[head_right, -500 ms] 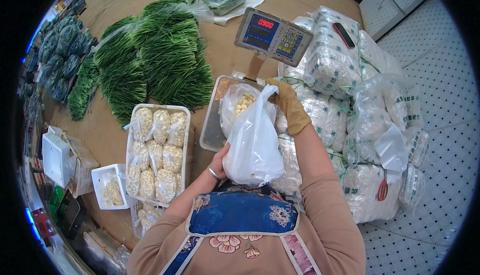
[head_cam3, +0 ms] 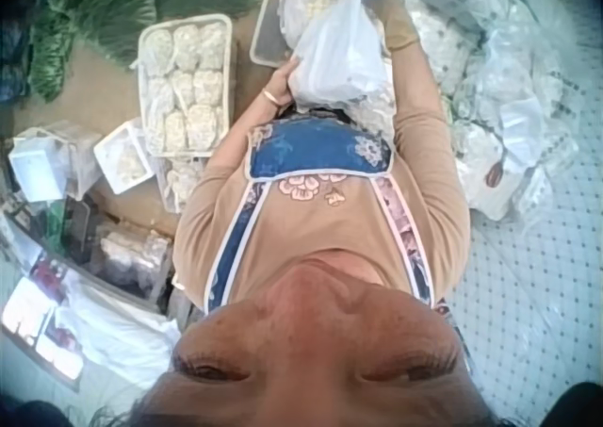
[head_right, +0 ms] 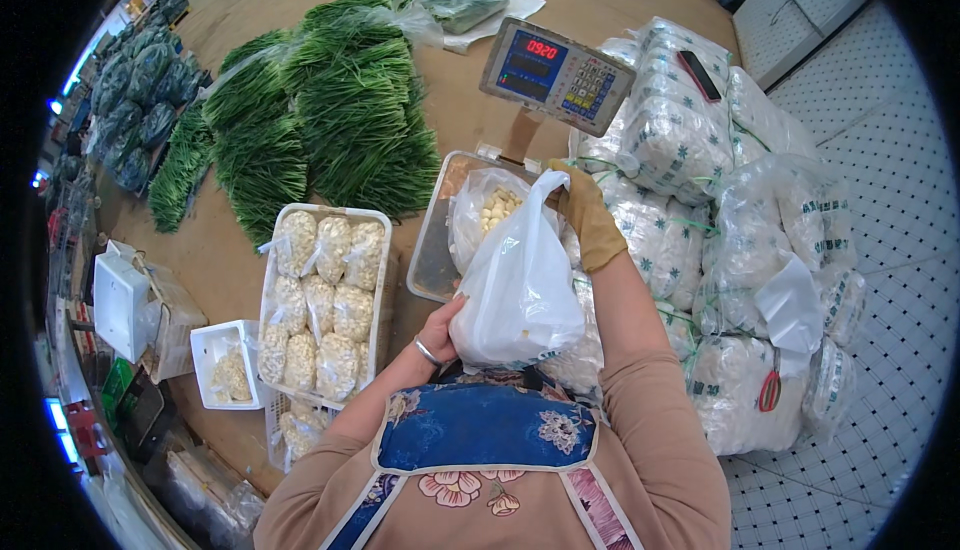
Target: The person repeatedly scoops garlic cloves from a large sack into a plastic bag, places the bag on a digital scale, adjusts the quantity, ties the bag, and sets it aside. This cycle is repeated multiple times.
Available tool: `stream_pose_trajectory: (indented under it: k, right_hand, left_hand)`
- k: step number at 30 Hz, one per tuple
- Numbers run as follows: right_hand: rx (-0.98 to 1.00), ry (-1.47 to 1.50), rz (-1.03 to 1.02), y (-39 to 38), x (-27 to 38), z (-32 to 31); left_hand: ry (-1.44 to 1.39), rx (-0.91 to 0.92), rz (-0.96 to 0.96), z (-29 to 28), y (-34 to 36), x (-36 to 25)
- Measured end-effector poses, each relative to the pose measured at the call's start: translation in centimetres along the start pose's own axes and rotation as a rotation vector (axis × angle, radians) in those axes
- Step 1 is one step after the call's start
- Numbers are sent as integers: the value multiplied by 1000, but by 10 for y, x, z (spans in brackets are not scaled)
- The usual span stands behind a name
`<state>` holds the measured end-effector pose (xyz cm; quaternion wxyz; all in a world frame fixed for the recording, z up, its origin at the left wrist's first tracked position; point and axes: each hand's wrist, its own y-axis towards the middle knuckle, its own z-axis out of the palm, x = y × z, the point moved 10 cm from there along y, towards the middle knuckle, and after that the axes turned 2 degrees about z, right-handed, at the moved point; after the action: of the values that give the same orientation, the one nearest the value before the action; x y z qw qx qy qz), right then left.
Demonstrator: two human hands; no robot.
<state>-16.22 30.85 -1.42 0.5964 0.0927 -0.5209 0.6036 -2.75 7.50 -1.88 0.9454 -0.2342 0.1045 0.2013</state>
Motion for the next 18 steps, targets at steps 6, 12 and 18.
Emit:
stream_pose_trajectory:
  k: [6,12,18]
  right_hand:
    - [-13,25,16,-18,10,14]
    - [30,-2,-38,-15,14,5]
    - [104,27,-64,-34,35,32]
  left_hand:
    - [-6,4,-2,0,2,2]
    - [20,-27,-26,-1,1,6]
    - [46,-2,-25,0,0,10]
